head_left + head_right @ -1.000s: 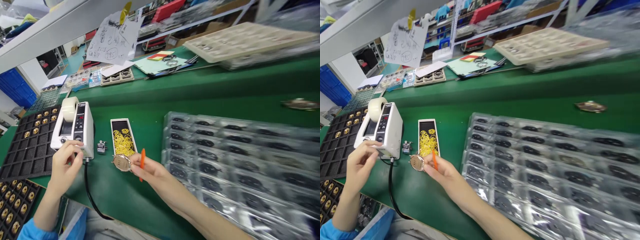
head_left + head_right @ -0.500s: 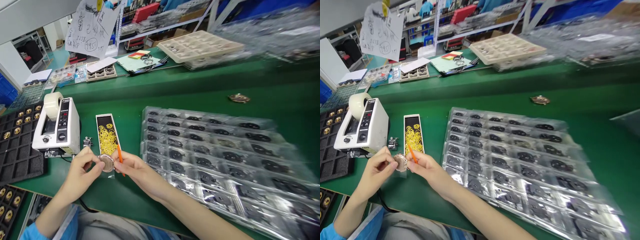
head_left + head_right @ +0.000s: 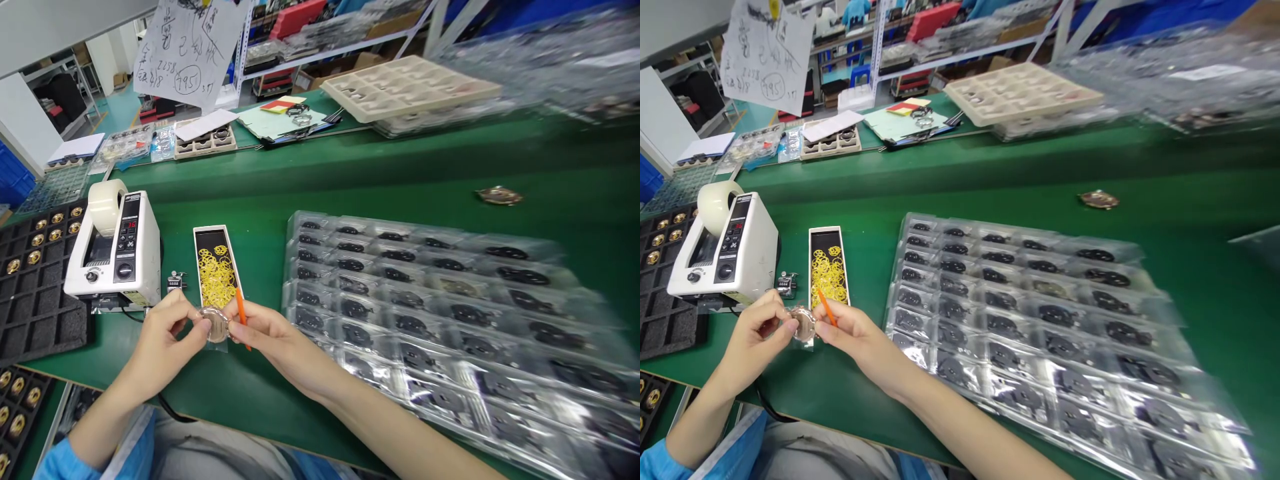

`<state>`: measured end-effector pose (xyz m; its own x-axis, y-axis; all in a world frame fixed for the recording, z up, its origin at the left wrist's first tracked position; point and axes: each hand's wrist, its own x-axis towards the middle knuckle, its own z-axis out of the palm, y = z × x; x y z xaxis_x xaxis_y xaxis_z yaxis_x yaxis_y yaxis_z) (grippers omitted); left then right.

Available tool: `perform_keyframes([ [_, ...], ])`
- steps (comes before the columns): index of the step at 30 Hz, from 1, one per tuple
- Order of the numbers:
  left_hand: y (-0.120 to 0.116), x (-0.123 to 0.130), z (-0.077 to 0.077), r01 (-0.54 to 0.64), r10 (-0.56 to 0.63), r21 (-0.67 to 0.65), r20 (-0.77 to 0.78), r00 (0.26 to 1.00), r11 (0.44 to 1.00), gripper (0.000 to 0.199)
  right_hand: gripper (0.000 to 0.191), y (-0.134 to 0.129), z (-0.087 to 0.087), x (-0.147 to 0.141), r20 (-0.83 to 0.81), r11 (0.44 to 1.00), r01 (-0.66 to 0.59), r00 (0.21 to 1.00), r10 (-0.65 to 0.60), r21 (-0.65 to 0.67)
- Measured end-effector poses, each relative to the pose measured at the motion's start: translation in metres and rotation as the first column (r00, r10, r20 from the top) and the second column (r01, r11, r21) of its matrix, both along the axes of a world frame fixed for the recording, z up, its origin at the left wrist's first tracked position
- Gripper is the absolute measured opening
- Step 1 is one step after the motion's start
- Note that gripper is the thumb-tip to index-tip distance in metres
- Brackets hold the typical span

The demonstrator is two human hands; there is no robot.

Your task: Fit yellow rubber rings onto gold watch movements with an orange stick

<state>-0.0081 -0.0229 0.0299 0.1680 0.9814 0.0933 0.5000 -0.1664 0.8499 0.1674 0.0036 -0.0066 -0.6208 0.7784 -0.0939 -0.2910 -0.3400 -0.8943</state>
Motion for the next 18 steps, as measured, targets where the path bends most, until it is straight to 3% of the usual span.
perform_keyframes([
  [3, -0.002, 0.003, -0.002, -0.018, 0.033, 0.108, -0.134, 0.99, 0.994, 0.023, 0.04, 0.0, -0.001, 0.0, 0.006, 1.0, 0.001, 1.0, -0.001, 0.019],
  [5, -0.005, 0.003, -0.002, -0.064, 0.125, 0.218, -0.276, 0.953, 0.974, 0.021, 0.039, 0.001, -0.002, 0.0, 0.014, 1.0, 0.013, 1.0, -0.014, 0.015],
  [8, -0.008, -0.001, -0.002, -0.155, 0.337, 0.428, -0.39, 0.857, 0.89, 0.012, 0.04, 0.001, -0.004, 0.001, 0.029, 0.999, 0.028, 0.999, -0.027, -0.021],
  [10, -0.008, -0.004, -0.003, -0.163, 0.378, 0.541, -0.314, 0.871, 0.825, 0.004, 0.041, 0.002, -0.004, 0.001, 0.03, 0.999, 0.025, 0.999, -0.024, -0.035],
  [12, -0.007, -0.005, -0.005, -0.11, 0.268, 0.57, -0.2, 0.942, 0.814, 0.007, 0.041, 0.002, -0.004, 0.001, 0.017, 0.999, 0.009, 1.0, -0.009, -0.036],
  [14, -0.003, -0.001, -0.009, 0.002, 0.078, 0.528, -0.128, 0.989, 0.849, 0.008, 0.041, 0.001, -0.004, 0.0, -0.007, 0.999, -0.018, 1.0, 0.018, -0.048],
  [18, 0.0, 0.008, -0.011, 0.188, -0.185, 0.472, -0.054, 0.981, 0.861, 0.018, 0.046, -0.012, -0.006, -0.004, -0.064, 0.986, -0.077, 0.996, 0.068, -0.149],
])
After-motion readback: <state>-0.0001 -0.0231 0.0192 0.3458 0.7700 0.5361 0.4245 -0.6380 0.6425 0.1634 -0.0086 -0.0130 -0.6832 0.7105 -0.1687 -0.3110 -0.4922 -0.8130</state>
